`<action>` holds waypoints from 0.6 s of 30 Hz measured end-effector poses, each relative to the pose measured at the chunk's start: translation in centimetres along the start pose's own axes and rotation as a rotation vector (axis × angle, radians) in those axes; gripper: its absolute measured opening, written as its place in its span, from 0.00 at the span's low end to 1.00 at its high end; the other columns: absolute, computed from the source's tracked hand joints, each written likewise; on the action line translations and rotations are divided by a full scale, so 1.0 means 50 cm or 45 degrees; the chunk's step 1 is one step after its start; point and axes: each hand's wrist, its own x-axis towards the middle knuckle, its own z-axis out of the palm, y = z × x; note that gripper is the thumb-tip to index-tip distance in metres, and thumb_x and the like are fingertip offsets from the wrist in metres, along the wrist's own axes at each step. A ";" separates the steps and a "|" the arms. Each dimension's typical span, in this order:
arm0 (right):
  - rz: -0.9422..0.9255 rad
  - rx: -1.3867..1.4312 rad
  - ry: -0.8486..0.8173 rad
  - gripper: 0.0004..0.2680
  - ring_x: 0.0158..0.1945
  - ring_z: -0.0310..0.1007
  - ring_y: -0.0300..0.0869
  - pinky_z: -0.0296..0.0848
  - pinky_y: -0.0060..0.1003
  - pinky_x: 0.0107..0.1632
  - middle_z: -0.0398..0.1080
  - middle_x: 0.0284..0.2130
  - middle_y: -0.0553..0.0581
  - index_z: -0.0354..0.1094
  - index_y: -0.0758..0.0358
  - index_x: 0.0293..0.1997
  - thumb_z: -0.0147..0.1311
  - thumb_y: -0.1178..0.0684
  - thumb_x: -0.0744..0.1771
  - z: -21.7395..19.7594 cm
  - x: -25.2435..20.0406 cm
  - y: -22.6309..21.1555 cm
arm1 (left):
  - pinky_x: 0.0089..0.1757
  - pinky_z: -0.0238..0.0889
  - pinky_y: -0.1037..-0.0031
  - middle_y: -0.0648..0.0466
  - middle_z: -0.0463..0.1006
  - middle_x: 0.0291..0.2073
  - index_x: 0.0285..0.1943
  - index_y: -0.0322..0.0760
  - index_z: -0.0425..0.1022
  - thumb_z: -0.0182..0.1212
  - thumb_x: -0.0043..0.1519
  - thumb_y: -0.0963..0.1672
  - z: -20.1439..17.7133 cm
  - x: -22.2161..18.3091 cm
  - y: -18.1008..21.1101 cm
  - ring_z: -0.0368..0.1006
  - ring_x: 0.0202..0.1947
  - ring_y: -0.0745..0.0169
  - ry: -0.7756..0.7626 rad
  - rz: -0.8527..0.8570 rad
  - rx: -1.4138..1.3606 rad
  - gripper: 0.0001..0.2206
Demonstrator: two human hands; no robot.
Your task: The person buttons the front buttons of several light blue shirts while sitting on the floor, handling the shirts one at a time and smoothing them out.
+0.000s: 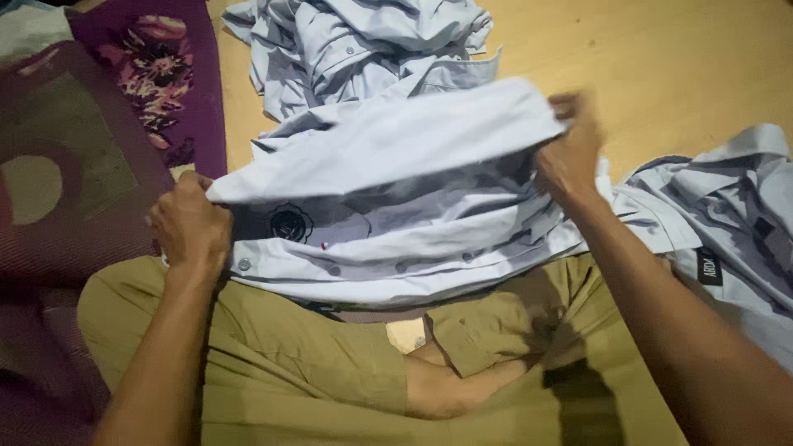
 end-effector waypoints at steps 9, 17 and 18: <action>0.344 -0.303 -0.532 0.15 0.29 0.61 0.31 0.56 0.35 0.32 0.67 0.22 0.42 0.72 0.49 0.27 0.77 0.37 0.59 0.015 -0.019 0.085 | 0.43 0.65 0.33 0.29 0.78 0.43 0.54 0.39 0.70 0.52 0.57 0.35 -0.054 0.009 0.022 0.74 0.43 0.13 0.023 -0.340 -0.221 0.16; -0.134 -0.027 0.349 0.10 0.31 0.66 0.41 0.65 0.38 0.35 0.62 0.30 0.51 0.56 0.57 0.39 0.42 0.65 0.59 -0.030 0.072 -0.030 | 0.38 0.63 0.34 0.30 0.79 0.38 0.51 0.40 0.67 0.50 0.65 0.37 -0.074 0.016 0.002 0.75 0.39 0.15 0.081 -0.286 -0.235 0.09; -0.261 -0.077 0.362 0.14 0.33 0.59 0.45 0.60 0.44 0.38 0.55 0.32 0.53 0.52 0.60 0.43 0.31 0.66 0.57 -0.034 0.067 -0.048 | 0.39 0.63 0.34 0.29 0.79 0.40 0.50 0.39 0.69 0.51 0.69 0.40 -0.079 0.016 0.012 0.74 0.42 0.14 0.018 -0.335 -0.270 0.05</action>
